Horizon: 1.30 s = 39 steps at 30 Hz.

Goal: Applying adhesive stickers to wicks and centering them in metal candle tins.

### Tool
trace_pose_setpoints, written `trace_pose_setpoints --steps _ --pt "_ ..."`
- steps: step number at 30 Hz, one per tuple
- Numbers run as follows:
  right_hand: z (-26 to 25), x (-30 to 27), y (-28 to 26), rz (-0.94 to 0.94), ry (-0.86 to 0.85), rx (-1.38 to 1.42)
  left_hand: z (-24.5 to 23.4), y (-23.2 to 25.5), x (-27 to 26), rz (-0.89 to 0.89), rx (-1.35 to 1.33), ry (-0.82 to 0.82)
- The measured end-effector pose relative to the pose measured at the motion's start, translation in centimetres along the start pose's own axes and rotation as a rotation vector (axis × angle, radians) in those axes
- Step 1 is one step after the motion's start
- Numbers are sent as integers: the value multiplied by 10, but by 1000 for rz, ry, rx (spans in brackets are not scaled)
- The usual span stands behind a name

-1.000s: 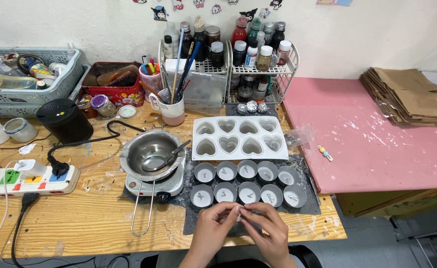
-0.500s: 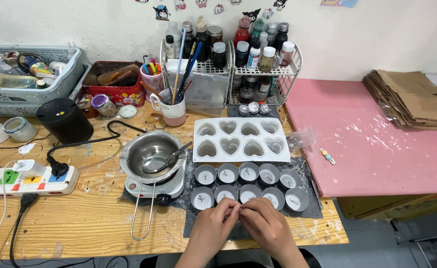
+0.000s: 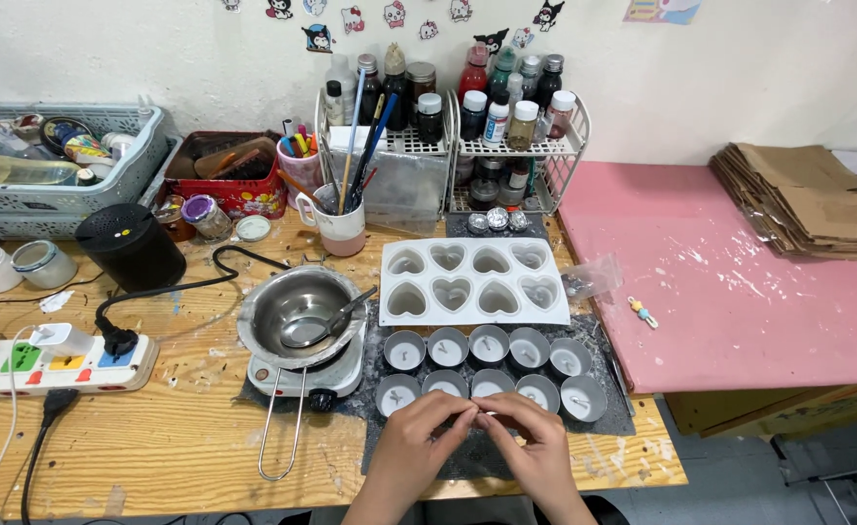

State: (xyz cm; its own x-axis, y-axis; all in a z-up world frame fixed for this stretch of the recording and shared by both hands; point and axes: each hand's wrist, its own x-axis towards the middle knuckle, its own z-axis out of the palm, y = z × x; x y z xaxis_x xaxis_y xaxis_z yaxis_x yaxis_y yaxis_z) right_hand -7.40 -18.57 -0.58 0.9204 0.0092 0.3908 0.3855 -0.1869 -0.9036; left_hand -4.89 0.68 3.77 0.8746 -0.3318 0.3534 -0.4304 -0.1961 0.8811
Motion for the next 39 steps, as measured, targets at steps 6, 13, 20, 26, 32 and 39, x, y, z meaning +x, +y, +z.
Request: trace_pose_setpoints --steps 6,13,20,26,32,39 --pt "-3 -4 20 175 -46 270 -2 -5 -1 231 43 34" --pt "3 -5 10 98 -18 251 4 -2 0 63 -34 -5" --pt "6 -14 27 -5 117 241 14 -26 2 -90 -129 218" --pt "2 -13 41 198 199 468 15 -37 4 -248 -524 19" --pt "7 -14 43 247 265 564 26 -42 -10 -191 -396 -14" --pt "24 -15 39 240 370 451 40 -41 -7 -185 -219 122"
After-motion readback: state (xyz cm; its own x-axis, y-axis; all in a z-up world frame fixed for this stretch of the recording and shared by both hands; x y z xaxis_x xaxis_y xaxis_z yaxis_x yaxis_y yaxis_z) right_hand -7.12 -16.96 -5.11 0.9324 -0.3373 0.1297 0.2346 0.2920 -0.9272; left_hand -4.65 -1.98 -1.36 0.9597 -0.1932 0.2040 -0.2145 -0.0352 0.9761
